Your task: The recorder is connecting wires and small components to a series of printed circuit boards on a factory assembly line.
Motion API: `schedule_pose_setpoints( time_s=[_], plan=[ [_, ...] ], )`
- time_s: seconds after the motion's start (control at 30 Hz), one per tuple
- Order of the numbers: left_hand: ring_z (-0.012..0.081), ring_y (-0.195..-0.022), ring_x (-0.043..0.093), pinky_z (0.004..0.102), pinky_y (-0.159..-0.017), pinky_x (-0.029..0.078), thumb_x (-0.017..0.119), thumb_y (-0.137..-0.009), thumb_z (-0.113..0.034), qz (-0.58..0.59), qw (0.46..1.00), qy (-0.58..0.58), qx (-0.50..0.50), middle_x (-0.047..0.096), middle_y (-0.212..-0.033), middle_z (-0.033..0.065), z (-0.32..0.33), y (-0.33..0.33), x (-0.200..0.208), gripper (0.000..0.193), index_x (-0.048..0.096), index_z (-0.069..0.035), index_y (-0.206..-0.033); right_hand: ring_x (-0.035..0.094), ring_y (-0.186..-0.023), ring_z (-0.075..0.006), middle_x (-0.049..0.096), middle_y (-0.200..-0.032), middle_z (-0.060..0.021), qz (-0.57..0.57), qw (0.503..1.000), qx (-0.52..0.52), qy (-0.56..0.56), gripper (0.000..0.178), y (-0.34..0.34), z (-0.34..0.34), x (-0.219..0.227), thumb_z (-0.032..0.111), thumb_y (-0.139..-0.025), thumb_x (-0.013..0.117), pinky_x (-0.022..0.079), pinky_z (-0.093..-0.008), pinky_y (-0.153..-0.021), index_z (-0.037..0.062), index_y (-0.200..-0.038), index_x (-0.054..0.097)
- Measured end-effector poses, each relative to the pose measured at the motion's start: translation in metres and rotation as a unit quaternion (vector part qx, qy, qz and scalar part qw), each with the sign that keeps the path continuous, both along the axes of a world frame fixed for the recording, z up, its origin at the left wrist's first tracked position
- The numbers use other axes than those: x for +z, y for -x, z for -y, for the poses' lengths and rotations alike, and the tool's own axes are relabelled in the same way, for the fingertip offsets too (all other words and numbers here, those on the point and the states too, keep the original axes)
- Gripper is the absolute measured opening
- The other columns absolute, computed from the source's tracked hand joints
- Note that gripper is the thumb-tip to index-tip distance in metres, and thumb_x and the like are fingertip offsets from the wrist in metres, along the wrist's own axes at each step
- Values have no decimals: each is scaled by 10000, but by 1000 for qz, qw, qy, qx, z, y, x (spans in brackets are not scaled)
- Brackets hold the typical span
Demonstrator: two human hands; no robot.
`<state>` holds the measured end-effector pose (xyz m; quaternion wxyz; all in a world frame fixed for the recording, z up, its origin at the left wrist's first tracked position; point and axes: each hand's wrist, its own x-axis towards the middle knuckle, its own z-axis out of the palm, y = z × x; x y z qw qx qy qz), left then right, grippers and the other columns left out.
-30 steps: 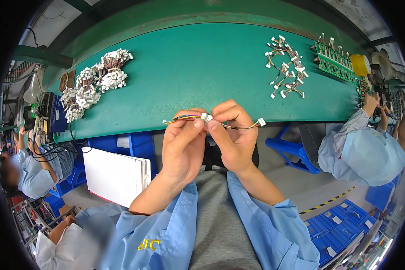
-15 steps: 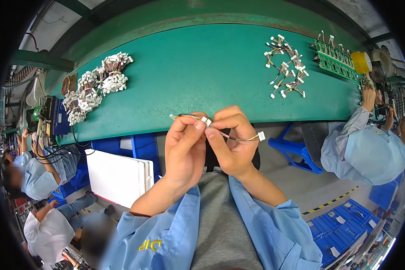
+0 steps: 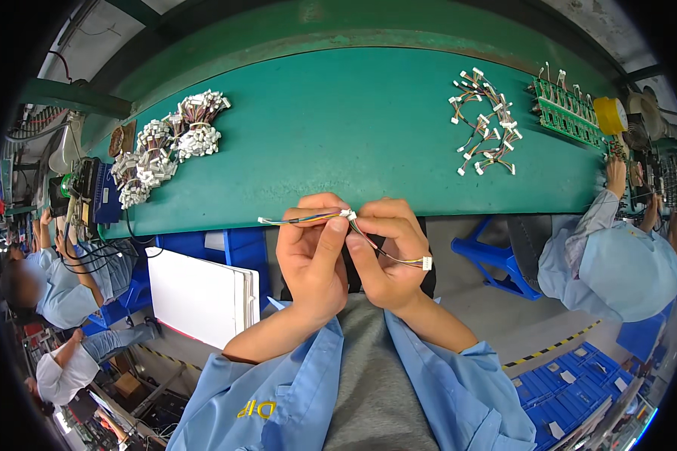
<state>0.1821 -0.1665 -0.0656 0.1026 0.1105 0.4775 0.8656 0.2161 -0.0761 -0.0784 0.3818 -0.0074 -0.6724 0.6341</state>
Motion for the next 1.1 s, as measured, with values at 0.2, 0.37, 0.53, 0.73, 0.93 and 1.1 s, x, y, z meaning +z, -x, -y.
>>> schedule_pose_setpoints(
  time_s=[0.2,0.37,0.53,0.73,0.93,1.1],
  plan=[
    [192,-933,529,287,-814,448,539,-948,8,-66,998,8,18,573,-1109,150,-4,-1,0,180,560,-82,-1103,553,-812,-201,641,-987,-130,-17,1000,13,21,222,-3,-1,3,-57,-766,661,470,-286,-718,-7,-982,665],
    [225,-944,572,303,-828,488,560,-901,90,-125,991,-47,26,596,-1110,200,-6,4,-5,206,567,-30,-1068,559,-794,-205,645,-984,-141,-7,997,26,67,229,-5,2,8,-73,-762,649,476,-288,-707,-10,-982,667],
    [233,-915,586,311,-812,500,568,-852,119,-151,988,-5,34,609,-1086,197,4,6,-5,251,573,-35,-1049,563,-785,-212,647,-974,-152,-7,998,20,59,237,-2,8,8,-78,-754,641,477,-287,-705,-13,-980,669],
    [197,-909,576,277,-812,476,588,-850,117,-187,980,61,41,629,-1045,138,14,8,3,220,613,-45,-997,537,-840,-199,596,-1007,-119,56,995,45,71,157,-11,9,-3,17,-849,588,459,-297,-747,42,-1003,600],
    [176,-925,557,299,-854,446,642,-892,12,-145,981,86,92,610,-1047,89,40,2,1,91,618,-54,-949,521,-848,-169,587,-1025,-101,53,976,166,129,82,4,25,-8,50,-917,558,427,-277,-784,38,-993,586],
    [184,-953,545,322,-908,426,638,-909,-32,-127,977,119,126,598,-1055,79,56,3,2,49,620,-59,-946,517,-853,-151,586,-1013,-92,66,966,203,147,37,20,37,-5,43,-926,549,418,-264,-796,47,-961,560]
  ],
)
